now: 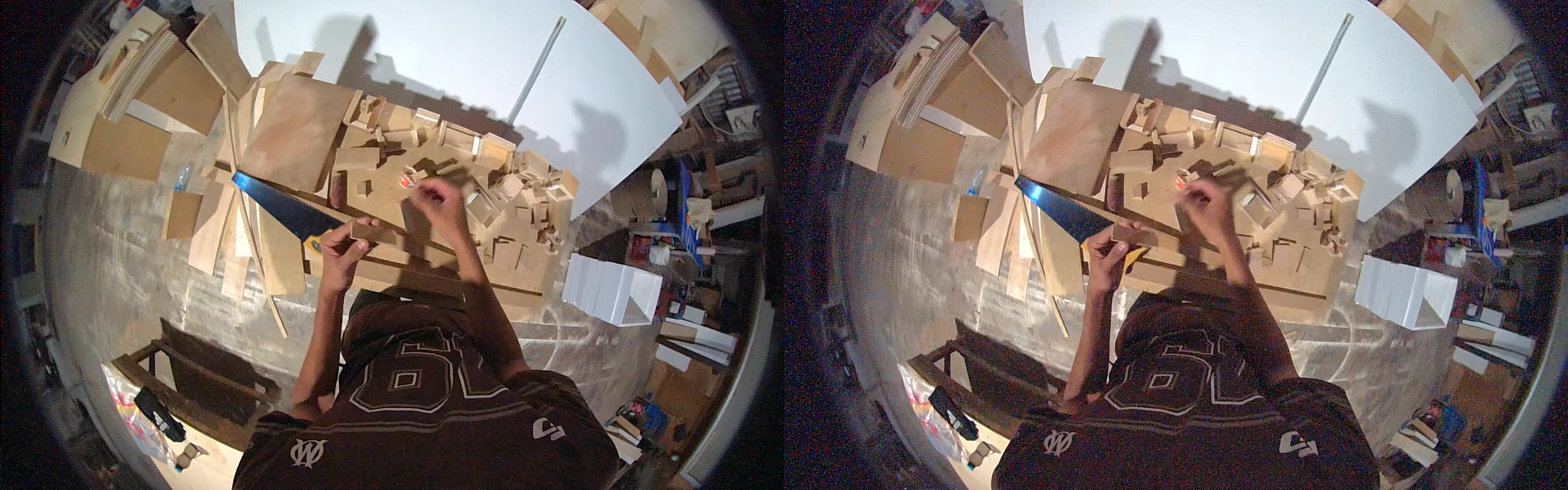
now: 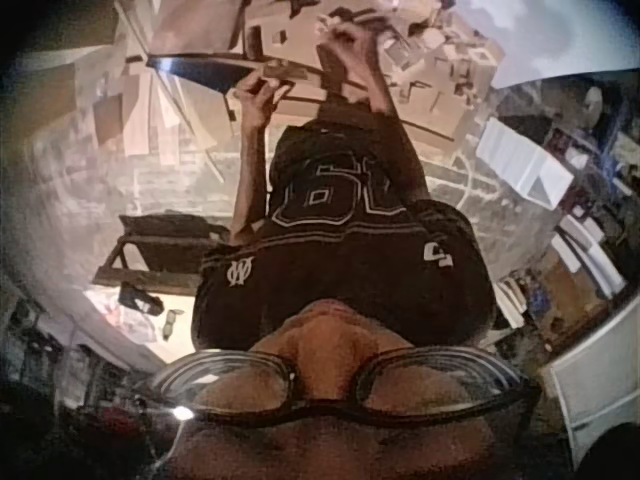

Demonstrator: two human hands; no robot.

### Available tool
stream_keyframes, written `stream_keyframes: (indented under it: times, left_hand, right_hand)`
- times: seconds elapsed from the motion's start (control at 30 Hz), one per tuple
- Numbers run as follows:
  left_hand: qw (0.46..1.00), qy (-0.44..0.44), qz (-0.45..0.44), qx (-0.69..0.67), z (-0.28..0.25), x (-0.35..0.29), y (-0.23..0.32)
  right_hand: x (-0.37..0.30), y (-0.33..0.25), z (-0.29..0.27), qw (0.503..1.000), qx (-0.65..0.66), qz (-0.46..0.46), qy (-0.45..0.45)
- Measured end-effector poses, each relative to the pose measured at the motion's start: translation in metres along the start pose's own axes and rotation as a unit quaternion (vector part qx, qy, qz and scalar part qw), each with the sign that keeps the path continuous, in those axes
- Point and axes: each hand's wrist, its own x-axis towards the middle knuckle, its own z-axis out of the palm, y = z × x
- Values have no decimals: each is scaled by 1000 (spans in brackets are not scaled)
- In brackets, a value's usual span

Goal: The person applies glue to small wooden pieces and joins them together to form a small wooden box. They then use a ruler to measure the assembled box.

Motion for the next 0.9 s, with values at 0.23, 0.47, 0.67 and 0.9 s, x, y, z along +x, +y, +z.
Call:
stream_keyframes:
  times: [0.23,0.47,0.67,0.9]
  left_hand:
    - [989,98,61,93,-12,-8,21]
    - [978,137,81,136,-13,-27,38]
    - [974,156,97,134,-7,-36,35]
    - [977,131,118,120,21,-29,53]
  right_hand:
    - [50,51,4,947,-291,-82,106]
    - [47,54,7,932,-333,-102,100]
    - [43,31,2,930,-343,-88,94]
    - [7,-23,-27,992,20,-56,112]
